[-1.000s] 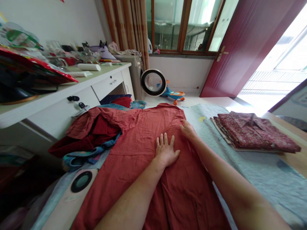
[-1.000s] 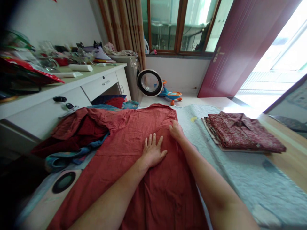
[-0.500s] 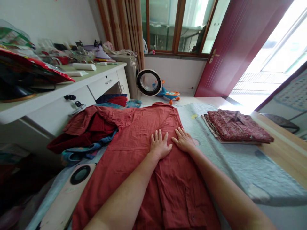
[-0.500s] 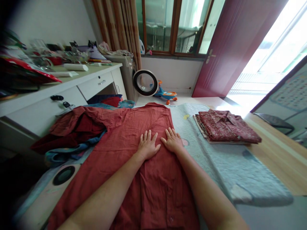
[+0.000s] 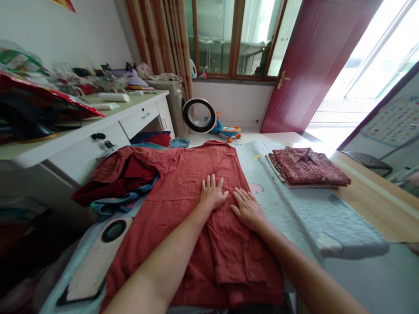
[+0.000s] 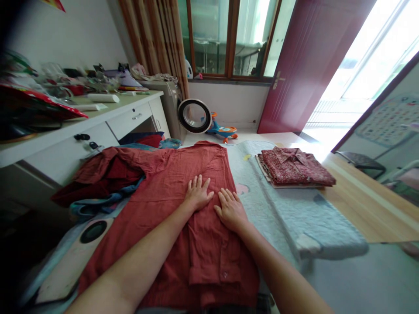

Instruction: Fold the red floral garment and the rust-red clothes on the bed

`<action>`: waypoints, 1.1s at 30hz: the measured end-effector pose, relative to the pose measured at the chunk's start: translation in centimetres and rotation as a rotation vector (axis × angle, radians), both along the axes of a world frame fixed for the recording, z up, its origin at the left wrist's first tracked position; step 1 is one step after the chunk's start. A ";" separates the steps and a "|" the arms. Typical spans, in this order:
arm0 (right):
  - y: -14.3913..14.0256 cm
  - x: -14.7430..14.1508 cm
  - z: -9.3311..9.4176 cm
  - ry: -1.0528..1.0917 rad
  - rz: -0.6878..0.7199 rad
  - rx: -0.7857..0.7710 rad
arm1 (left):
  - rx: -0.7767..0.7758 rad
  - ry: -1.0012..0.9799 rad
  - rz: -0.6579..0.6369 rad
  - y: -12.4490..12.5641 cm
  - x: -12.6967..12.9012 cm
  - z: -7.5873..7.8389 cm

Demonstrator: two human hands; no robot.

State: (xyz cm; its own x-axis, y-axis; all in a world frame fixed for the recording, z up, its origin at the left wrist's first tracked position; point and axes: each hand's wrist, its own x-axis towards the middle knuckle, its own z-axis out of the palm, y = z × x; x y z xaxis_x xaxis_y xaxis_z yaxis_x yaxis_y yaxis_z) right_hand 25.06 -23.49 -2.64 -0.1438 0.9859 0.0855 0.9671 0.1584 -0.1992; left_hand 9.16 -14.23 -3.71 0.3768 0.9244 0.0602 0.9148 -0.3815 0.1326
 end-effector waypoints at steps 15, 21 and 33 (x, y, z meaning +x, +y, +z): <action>-4.6 1.1 1.1 0.067 -0.046 -0.012 | 0.139 -0.104 -0.068 -2.2 -0.5 2.4; -6.4 -0.7 0.9 0.118 0.069 0.070 | 0.056 -0.104 -0.231 -9.0 -1.9 3.0; -8.1 0.5 -0.2 0.062 0.119 0.014 | 0.026 -0.066 -0.203 -11.8 -3.0 -0.4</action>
State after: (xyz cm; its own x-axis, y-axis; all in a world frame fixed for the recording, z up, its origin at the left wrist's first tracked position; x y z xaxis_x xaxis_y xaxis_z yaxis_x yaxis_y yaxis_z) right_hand 25.56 -31.55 -2.81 -0.2536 0.9608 0.1119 0.9272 0.2744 -0.2551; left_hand 6.17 -26.07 -4.10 0.5497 0.8275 0.1141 0.8084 -0.5614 0.1771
